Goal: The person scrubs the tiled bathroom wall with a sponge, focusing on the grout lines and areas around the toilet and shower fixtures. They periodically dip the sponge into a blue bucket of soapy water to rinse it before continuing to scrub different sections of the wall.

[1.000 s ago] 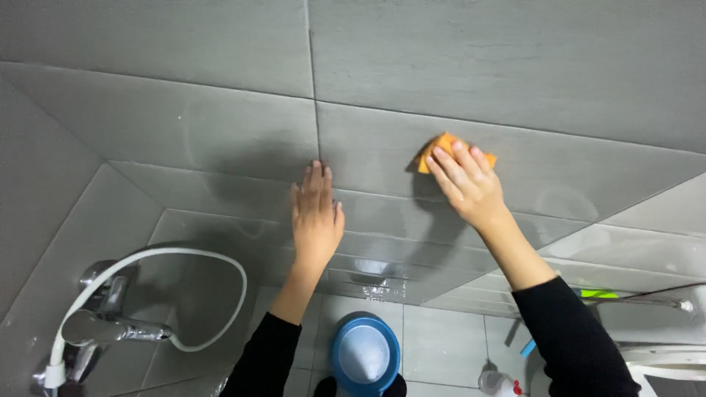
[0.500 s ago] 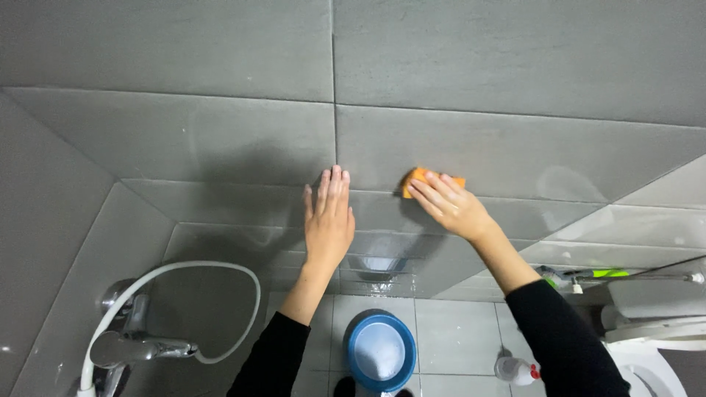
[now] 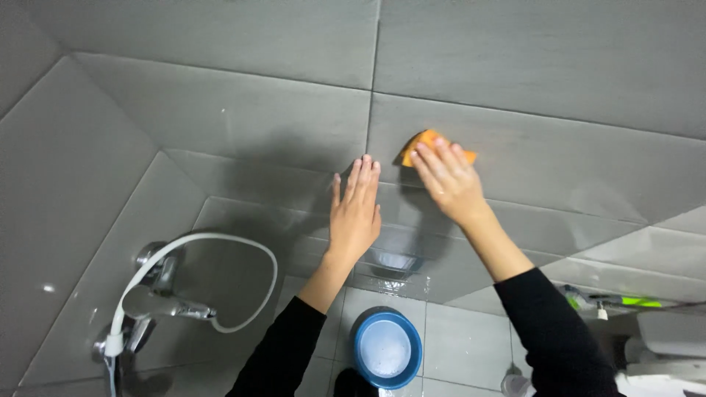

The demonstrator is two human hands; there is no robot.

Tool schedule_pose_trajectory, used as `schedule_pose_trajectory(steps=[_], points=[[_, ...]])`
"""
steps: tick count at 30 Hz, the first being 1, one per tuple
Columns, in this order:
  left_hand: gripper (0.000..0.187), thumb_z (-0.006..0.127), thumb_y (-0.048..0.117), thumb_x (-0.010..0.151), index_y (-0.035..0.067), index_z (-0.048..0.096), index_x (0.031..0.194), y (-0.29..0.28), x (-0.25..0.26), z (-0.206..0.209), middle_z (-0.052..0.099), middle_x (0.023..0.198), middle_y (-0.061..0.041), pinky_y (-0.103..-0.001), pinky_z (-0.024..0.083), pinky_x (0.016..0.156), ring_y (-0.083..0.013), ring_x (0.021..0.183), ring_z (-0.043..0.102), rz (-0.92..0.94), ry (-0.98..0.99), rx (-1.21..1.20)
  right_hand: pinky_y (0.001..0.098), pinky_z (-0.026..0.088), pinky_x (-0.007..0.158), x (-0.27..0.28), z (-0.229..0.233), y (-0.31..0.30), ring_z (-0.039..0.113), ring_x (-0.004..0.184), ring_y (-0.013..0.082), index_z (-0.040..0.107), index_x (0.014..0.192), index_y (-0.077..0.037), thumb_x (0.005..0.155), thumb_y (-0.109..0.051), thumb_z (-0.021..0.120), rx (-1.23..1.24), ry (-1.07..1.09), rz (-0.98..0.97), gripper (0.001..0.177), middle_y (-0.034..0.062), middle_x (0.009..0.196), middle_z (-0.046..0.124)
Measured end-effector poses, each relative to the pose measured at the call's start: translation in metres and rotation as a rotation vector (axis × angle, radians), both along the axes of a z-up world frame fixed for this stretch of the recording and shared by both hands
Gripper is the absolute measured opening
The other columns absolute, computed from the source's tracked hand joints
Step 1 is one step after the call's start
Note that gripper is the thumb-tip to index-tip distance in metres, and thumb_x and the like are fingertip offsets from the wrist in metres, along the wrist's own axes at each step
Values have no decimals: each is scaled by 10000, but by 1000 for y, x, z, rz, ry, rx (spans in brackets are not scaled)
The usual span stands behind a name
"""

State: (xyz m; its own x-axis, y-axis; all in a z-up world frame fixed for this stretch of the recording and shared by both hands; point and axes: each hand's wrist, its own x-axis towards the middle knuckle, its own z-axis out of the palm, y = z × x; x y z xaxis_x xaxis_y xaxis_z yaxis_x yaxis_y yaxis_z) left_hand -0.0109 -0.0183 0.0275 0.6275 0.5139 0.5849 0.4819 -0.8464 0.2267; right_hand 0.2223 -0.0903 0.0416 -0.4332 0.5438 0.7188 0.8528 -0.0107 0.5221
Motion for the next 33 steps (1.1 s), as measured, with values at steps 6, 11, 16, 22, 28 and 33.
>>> schedule_pose_trajectory(steps=[6,11,16,22,28,33], points=[[830,689,99,836,24,327,1579,-5,-1,4,267,1666,-140,-581,263,1229,-298,1546,281,-25,-21,-36,433,448,1148,-6,-25,2,542,1390,292,665,1350,-22,922,-135,610,-254,-68,146,446,93,1485,590],[817,702,90,847,29,325,1569,-9,3,2,260,1664,-146,-581,270,1222,-306,1533,289,3,-41,-43,426,467,1111,18,-23,-34,554,1367,283,679,1338,-19,883,-148,606,-351,-95,130,479,88,1479,594],[805,700,104,872,30,313,1574,-14,1,-1,265,1666,-138,-574,272,1237,-311,1547,293,34,-79,-39,435,455,1133,38,5,-47,549,1380,280,688,1345,-46,957,-118,611,-171,-98,136,403,74,1480,596],[804,700,148,883,4,307,1569,-27,-19,-12,262,1645,-203,-588,257,1206,-354,1514,296,144,-95,5,425,415,1168,-2,30,-11,537,1405,263,683,1378,-68,991,-148,607,-21,-36,114,402,52,1478,611],[792,713,151,884,42,329,1568,-41,-37,-11,300,1664,-177,-556,286,1236,-332,1553,303,164,-187,-63,427,410,1160,-26,1,13,515,1412,282,652,1382,-28,922,-146,611,-187,-38,195,477,90,1505,579],[830,708,173,869,27,297,1576,-31,-34,-25,287,1632,-204,-589,250,1207,-362,1514,280,221,-131,-80,415,447,1163,-13,-11,-13,520,1421,270,651,1335,-2,876,-132,603,-378,-114,226,479,102,1505,569]])
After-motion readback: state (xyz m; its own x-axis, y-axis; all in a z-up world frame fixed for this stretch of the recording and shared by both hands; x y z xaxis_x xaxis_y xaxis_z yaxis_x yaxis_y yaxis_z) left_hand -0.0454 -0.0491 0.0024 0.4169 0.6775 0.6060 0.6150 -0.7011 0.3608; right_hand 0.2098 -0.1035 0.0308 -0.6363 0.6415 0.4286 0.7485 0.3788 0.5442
